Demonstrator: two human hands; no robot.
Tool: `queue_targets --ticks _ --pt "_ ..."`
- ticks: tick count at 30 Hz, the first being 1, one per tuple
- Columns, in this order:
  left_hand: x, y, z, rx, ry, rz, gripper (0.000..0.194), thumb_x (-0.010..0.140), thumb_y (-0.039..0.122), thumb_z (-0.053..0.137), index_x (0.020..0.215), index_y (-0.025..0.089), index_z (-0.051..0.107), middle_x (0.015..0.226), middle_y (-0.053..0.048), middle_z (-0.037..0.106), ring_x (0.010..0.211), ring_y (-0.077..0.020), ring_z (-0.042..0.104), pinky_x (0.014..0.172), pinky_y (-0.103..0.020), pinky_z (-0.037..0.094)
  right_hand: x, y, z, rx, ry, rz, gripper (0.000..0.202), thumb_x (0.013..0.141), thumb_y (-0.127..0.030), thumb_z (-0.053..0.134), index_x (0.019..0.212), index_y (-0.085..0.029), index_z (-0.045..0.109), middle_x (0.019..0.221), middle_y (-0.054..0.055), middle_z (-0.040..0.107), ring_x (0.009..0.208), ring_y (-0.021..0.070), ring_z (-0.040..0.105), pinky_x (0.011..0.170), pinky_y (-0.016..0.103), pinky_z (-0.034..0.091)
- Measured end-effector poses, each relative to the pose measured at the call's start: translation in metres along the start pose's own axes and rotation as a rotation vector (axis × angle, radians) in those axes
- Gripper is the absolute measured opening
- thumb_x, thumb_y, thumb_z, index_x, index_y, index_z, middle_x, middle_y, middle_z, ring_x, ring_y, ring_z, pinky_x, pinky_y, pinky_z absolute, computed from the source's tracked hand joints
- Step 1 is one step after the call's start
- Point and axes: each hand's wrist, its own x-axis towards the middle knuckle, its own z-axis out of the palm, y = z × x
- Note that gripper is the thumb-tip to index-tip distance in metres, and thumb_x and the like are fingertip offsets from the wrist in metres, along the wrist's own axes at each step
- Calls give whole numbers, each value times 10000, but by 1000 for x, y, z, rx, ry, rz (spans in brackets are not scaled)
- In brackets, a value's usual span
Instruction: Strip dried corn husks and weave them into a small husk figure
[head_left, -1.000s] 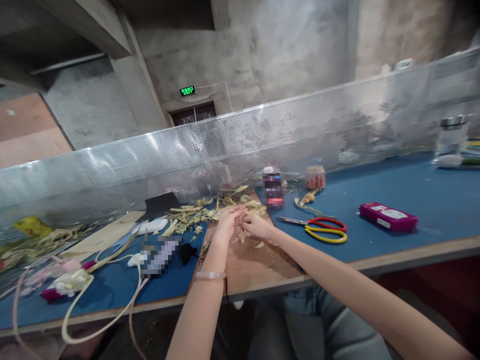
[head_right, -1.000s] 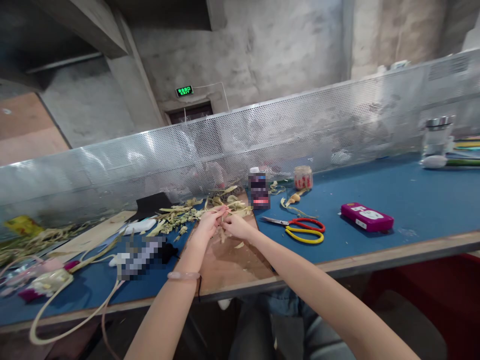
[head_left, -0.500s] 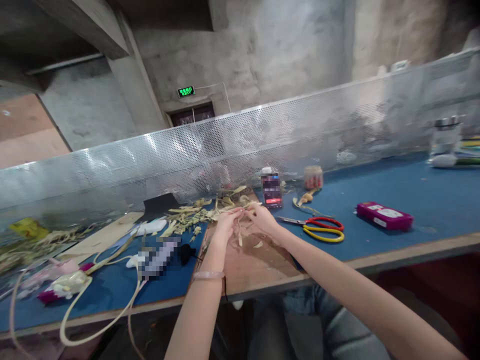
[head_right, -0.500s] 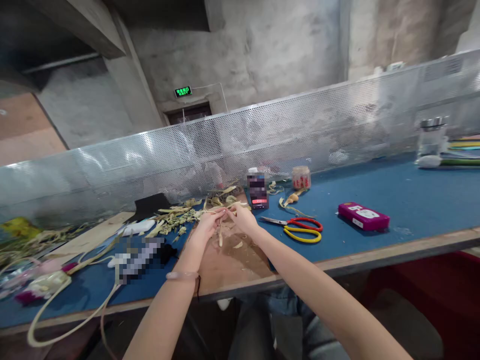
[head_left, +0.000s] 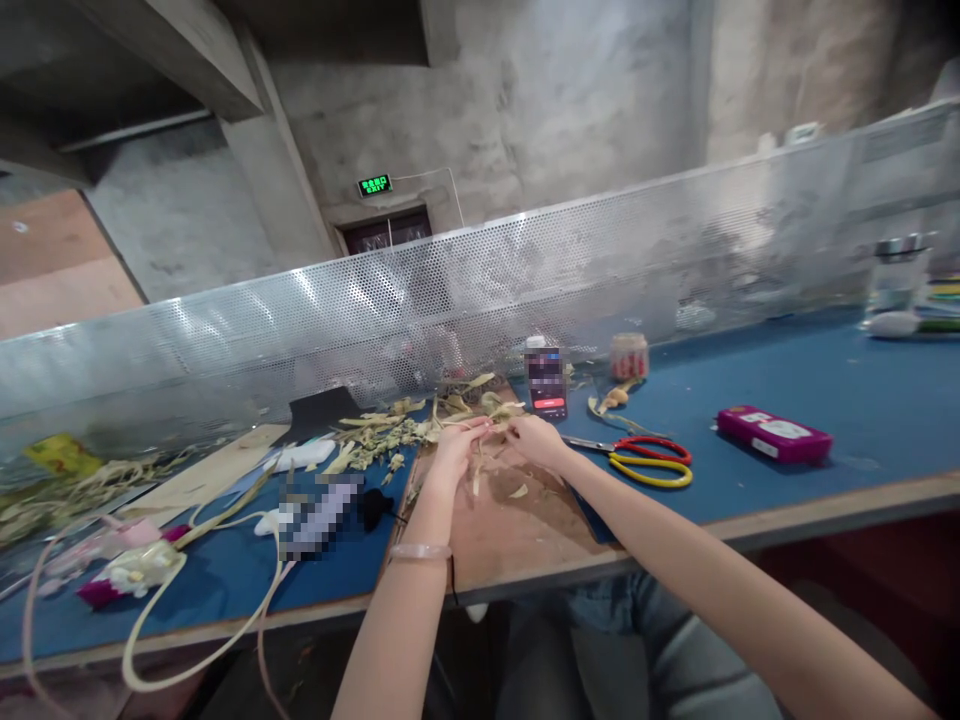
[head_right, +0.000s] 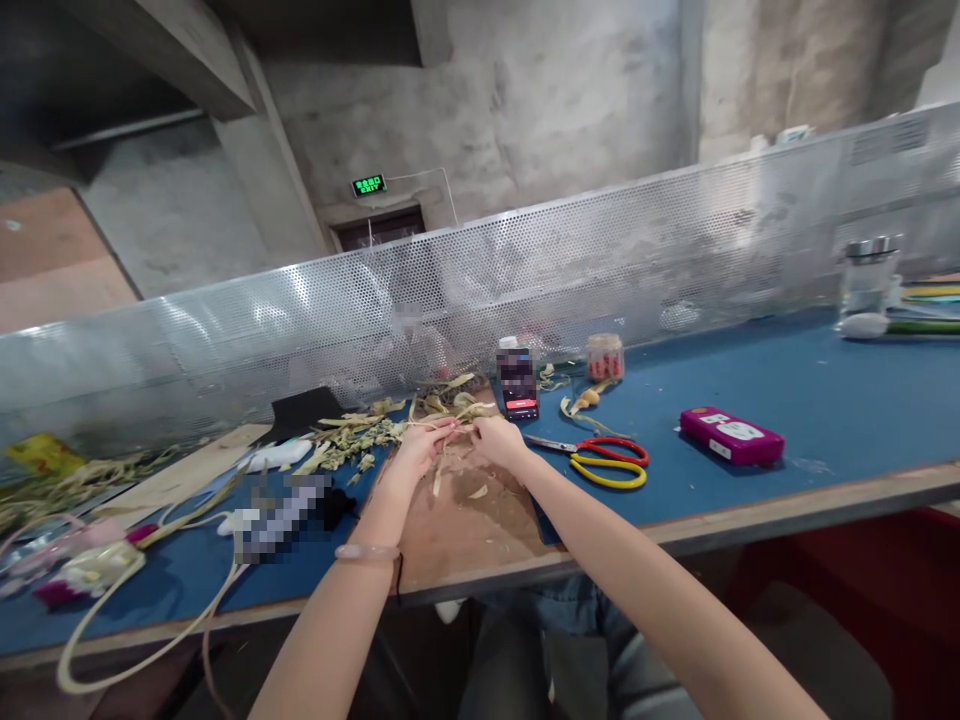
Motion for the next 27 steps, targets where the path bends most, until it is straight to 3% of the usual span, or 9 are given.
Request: queue_targets --ticks 10,13,17,21,27 --pt "-11 7 2 35 7 -32 130 593 24 676 711 77 678 715 -83 698 654 -127 643 759 -259 488 -9 -3 -3 -88 45 63 253 859 -323 376 891 -198 594 834 80 654 720 194 594 587 259 339" --pt "-11 5 2 43 -22 -17 136 576 64 706 709 81 683 704 -83 695 656 -138 637 732 -268 483 -13 -5 -9 -91 200 34 268 862 -349 388 972 -197 578 869 84 627 770 200 557 657 287 341" --pt "-9 1 4 6 -64 23 162 559 83 716 718 79 684 689 -83 689 629 -135 621 695 -266 470 -12 -13 -8 -90 430 -118 277 844 -407 436 918 -215 622 950 96 575 962 240 434 822 348 273" --pt "-11 1 9 20 -127 39 130 582 119 704 702 78 681 687 -97 686 631 -142 615 664 -262 455 -5 -17 5 -37 426 -171 265 823 -441 477 851 -235 642 894 60 584 921 224 408 817 354 244" --pt "-14 2 14 82 -146 89 146 686 226 635 703 88 679 725 -97 685 608 -122 585 635 -238 439 -2 -15 11 12 373 -129 201 816 -385 514 853 -233 640 856 43 617 886 211 425 774 344 241"
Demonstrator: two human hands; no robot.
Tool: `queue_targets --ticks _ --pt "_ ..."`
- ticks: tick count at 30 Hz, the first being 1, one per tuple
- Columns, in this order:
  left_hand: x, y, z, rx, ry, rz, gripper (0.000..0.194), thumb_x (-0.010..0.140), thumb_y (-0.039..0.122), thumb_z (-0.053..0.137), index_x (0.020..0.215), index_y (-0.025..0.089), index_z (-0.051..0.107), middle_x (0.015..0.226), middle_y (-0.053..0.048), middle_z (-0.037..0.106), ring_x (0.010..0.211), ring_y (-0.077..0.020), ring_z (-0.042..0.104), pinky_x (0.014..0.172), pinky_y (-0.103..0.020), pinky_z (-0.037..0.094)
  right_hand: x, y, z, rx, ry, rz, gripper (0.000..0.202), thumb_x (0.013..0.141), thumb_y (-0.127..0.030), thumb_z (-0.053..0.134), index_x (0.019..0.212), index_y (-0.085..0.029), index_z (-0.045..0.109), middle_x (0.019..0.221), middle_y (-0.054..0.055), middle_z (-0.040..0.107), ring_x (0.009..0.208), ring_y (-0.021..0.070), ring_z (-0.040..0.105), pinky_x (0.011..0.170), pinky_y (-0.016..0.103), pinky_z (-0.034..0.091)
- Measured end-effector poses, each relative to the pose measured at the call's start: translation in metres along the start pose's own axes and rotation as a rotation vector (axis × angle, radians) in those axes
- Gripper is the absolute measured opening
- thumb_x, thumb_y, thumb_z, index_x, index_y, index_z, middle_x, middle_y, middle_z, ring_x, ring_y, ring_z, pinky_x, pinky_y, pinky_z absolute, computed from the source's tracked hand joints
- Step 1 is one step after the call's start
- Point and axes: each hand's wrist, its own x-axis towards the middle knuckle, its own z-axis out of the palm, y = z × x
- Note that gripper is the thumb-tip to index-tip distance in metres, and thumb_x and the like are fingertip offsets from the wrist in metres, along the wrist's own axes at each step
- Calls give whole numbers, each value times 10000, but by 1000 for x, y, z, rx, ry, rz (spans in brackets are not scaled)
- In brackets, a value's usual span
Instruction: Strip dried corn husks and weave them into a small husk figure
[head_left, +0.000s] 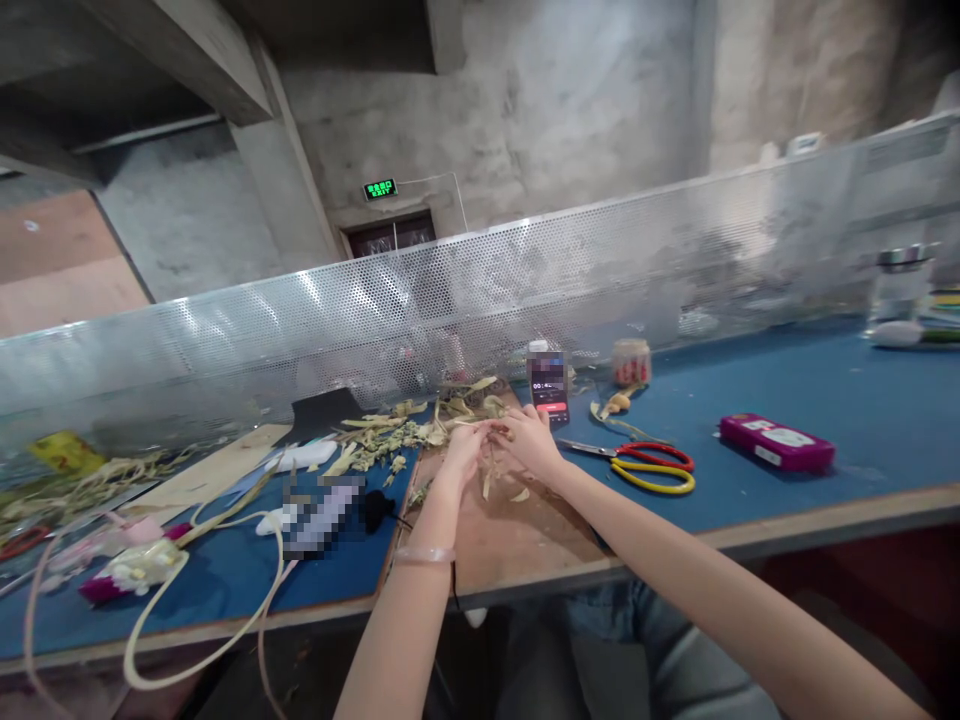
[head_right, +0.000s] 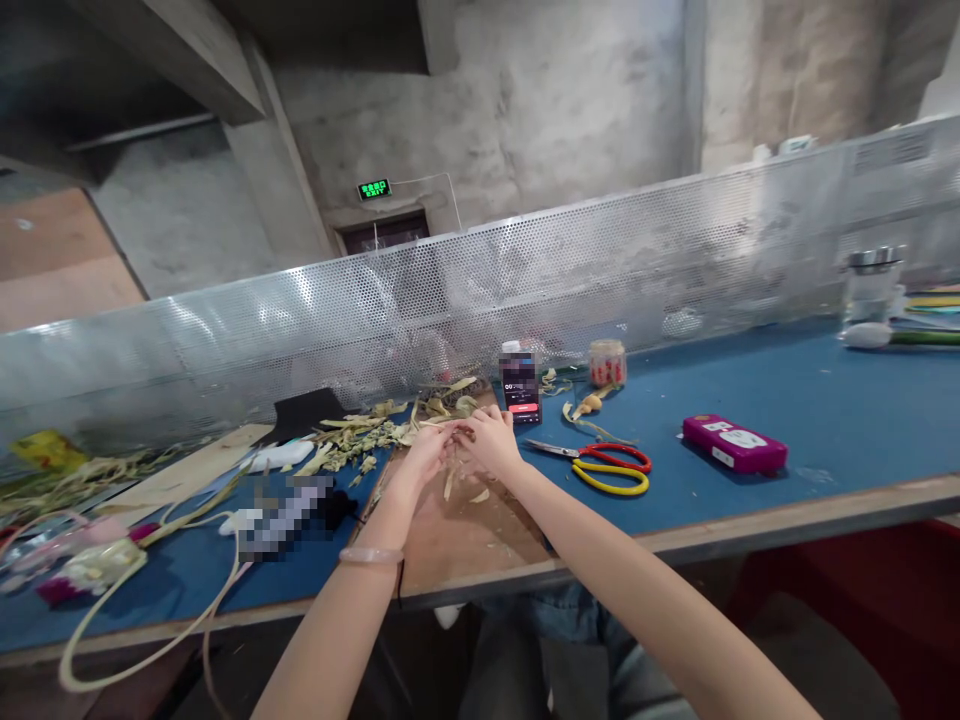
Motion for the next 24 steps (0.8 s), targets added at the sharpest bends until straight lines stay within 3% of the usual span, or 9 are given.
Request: queue_targets --ticks 4,11,17,24 --pt "-1 0 1 53 -17 -16 216 730 290 596 787 96 671 739 -87 683 616 -134 583 618 -246 438 1 -1 -2 63 -47 27 142 805 -307 529 854 -216 626 872 44 628 879 202 450 743 316 266" --pt "6 -6 4 187 102 22 198 766 294 548 736 142 671 684 -71 674 660 -166 608 659 -262 452 6 0 7 250 -29 58 84 765 -164 481 735 -165 560 746 39 584 745 159 494 681 249 345" --pt "12 -8 2 282 245 106 203 761 319 551 685 167 662 646 -68 662 743 -200 620 689 -261 447 8 -5 2 280 -4 56 81 724 -133 467 672 -177 511 699 36 554 717 166 483 639 240 347" --pt "13 -10 2 232 294 55 281 783 379 511 662 158 635 601 -70 645 719 -209 620 681 -273 439 8 -6 -2 304 26 12 95 714 -123 459 645 -188 471 692 28 532 729 166 469 645 240 346"
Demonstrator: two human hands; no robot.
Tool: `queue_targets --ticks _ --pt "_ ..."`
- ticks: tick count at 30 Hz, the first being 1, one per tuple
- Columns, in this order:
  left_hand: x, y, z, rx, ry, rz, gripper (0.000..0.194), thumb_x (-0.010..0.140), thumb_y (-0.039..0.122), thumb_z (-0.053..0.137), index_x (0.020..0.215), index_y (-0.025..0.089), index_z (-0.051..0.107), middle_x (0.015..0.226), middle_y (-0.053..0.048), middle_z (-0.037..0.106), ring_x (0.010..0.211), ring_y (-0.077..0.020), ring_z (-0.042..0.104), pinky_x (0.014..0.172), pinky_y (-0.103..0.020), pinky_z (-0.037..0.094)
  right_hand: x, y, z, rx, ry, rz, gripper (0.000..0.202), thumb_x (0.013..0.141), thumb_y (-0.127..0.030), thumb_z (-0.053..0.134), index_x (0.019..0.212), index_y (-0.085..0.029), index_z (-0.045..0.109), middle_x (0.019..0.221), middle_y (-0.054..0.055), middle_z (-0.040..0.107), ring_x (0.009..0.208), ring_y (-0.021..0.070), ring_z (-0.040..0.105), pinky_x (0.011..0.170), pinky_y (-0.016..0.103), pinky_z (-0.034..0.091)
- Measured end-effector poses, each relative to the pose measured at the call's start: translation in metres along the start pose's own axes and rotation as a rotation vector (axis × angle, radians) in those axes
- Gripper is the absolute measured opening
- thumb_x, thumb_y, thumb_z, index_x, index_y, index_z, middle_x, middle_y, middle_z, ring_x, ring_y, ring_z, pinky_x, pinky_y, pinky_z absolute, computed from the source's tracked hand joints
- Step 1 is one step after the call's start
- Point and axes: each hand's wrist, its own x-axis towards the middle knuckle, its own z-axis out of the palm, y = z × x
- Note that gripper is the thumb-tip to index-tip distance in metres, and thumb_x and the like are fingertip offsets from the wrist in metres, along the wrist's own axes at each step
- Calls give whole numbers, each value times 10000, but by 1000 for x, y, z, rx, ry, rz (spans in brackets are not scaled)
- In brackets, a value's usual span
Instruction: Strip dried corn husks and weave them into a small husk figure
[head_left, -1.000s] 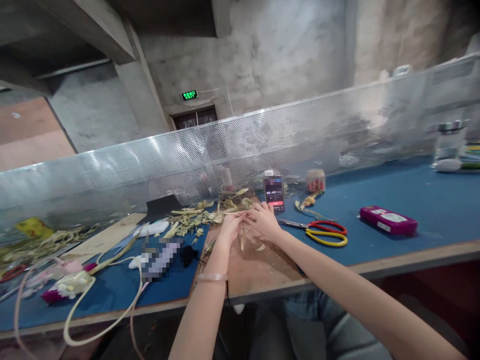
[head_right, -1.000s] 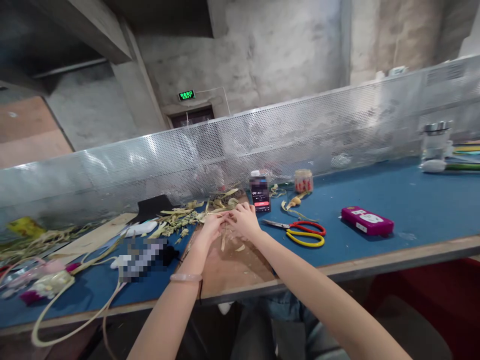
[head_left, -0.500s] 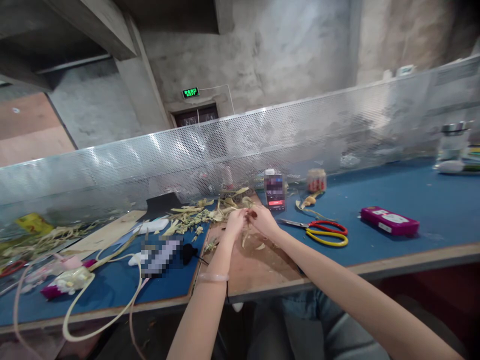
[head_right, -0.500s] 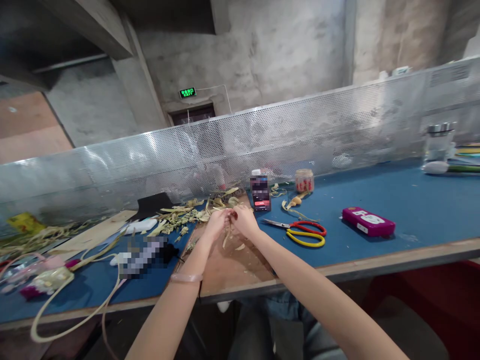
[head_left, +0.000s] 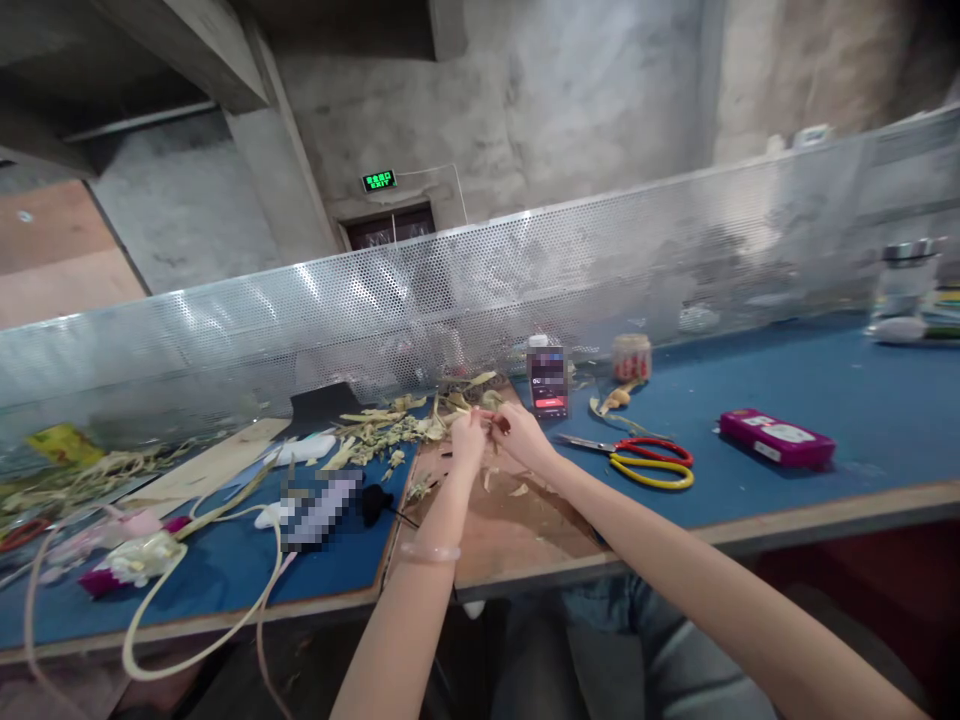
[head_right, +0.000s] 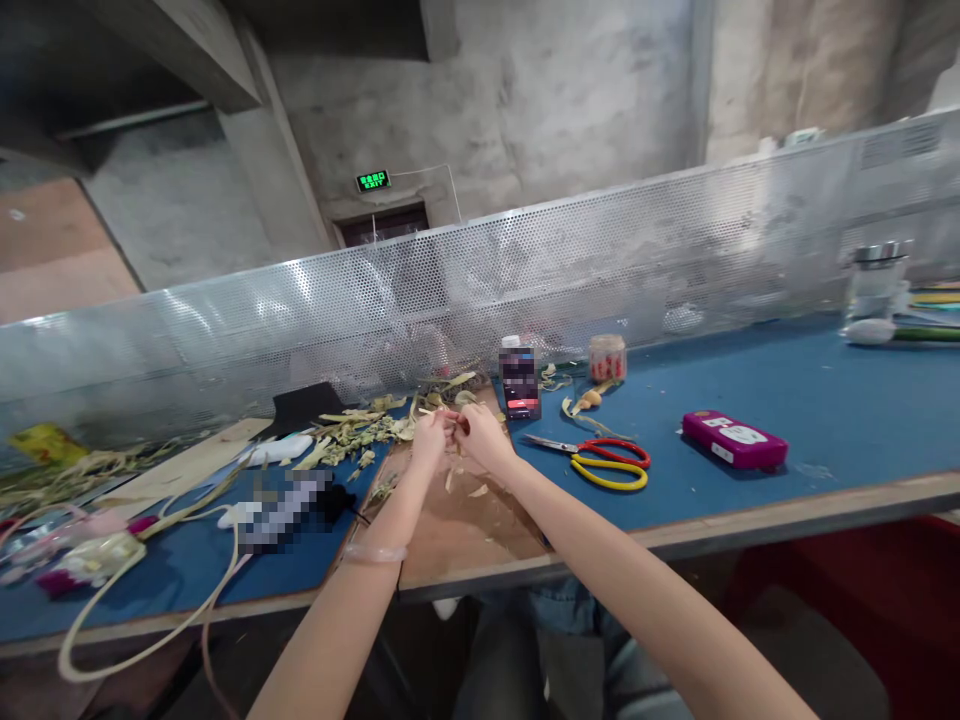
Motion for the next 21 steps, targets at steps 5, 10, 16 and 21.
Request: queue_targets --ticks 5,10,16,21 --pt "-2 0 2 -63 3 17 324 798 425 470 693 157 620 621 -52 653 643 -174 611 651 -263 450 -2 1 -1 -4 9 -7 83 724 -127 463 673 -189 484 695 24 518 750 172 470 667 249 361" --pt "-4 7 0 -76 -62 -12 318 796 429 474 687 157 599 573 -34 625 540 -151 594 614 -279 471 -2 14 -7 61 31 -58 130 820 -206 442 845 -177 566 838 57 561 850 184 490 763 283 377" --pt "-10 18 -1 -161 -137 -70 296 806 404 474 696 153 584 570 -34 628 601 -165 627 678 -321 494 4 33 -14 42 26 63 172 831 -217 473 890 -183 631 919 68 585 910 187 494 820 316 336" --pt "-10 16 -1 -159 -193 -32 216 737 358 586 708 145 607 670 -59 667 665 -192 640 711 -358 501 4 37 -14 52 -42 135 132 813 -237 509 814 -175 626 890 55 590 886 181 485 775 293 325"
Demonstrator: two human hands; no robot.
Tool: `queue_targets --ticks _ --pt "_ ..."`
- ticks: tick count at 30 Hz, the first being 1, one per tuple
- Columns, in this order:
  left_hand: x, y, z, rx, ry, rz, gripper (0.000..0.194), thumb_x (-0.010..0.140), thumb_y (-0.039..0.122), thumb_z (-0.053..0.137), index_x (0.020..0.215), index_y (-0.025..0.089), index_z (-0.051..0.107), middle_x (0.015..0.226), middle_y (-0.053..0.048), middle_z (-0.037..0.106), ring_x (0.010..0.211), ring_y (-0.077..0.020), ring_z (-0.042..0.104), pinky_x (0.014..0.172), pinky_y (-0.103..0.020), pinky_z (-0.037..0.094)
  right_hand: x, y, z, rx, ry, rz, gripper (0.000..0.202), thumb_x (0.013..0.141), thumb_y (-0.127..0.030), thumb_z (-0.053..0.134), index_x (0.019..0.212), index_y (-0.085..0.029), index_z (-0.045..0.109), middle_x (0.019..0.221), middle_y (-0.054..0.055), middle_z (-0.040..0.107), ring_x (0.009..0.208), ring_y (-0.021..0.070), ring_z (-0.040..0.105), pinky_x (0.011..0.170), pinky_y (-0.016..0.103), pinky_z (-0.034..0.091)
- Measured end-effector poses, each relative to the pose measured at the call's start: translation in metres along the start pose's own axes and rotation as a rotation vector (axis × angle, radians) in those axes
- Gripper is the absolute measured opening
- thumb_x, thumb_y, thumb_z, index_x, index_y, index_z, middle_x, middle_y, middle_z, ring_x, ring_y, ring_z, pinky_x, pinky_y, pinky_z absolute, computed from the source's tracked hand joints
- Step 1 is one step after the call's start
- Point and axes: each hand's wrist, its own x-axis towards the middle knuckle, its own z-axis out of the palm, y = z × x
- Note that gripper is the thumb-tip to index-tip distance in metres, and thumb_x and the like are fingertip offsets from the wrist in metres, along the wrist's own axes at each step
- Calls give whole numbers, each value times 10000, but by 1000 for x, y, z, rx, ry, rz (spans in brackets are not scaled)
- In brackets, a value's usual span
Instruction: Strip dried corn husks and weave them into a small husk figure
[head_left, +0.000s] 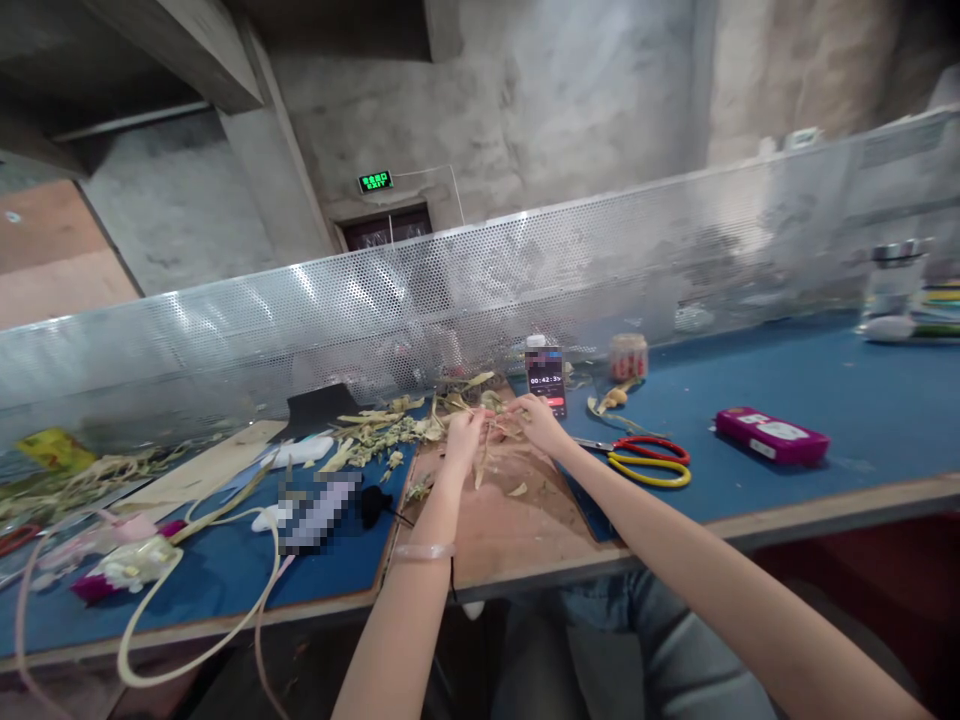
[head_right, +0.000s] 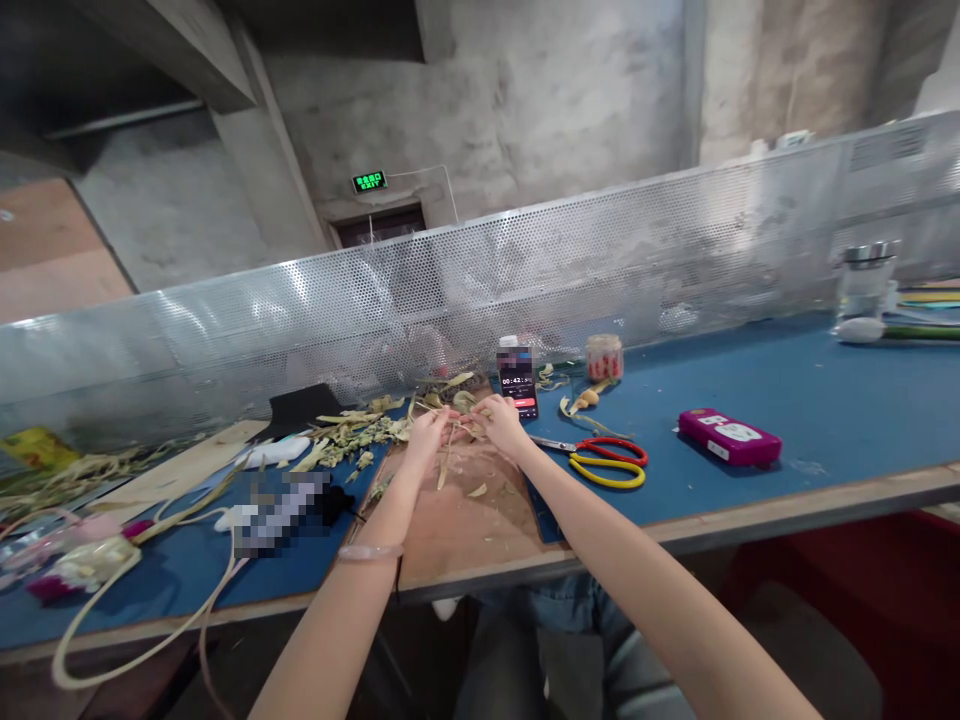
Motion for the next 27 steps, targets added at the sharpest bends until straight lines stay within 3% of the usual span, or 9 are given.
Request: queue_targets --ticks 5,16,22,27 --pt "-3 0 1 38 -51 -18 170 612 228 708 709 127 612 710 -81 684 692 -191 638 730 -353 497 0 2 2 -40 12 27 127 806 -229 504 760 -174 609 881 48 582 855 181 459 754 290 308" --pt "-5 -4 -2 49 -214 -73 194 606 199 706 765 105 648 733 -80 694 684 -171 637 760 -340 474 2 7 6 -143 69 -55 129 762 -127 491 691 -165 591 827 54 571 830 198 430 735 296 304" --pt "-8 1 -2 46 -197 -93 178 614 191 705 759 104 649 731 -72 690 685 -165 633 748 -327 482 4 5 0 -125 89 -85 128 780 -170 505 717 -173 617 844 52 593 853 203 443 765 301 318" --pt "-6 3 -6 -36 -148 -68 138 707 230 626 772 109 639 750 -86 691 701 -178 641 767 -340 480 20 0 -14 -86 104 -59 194 827 -249 480 917 -187 640 943 60 606 880 197 476 823 317 310"
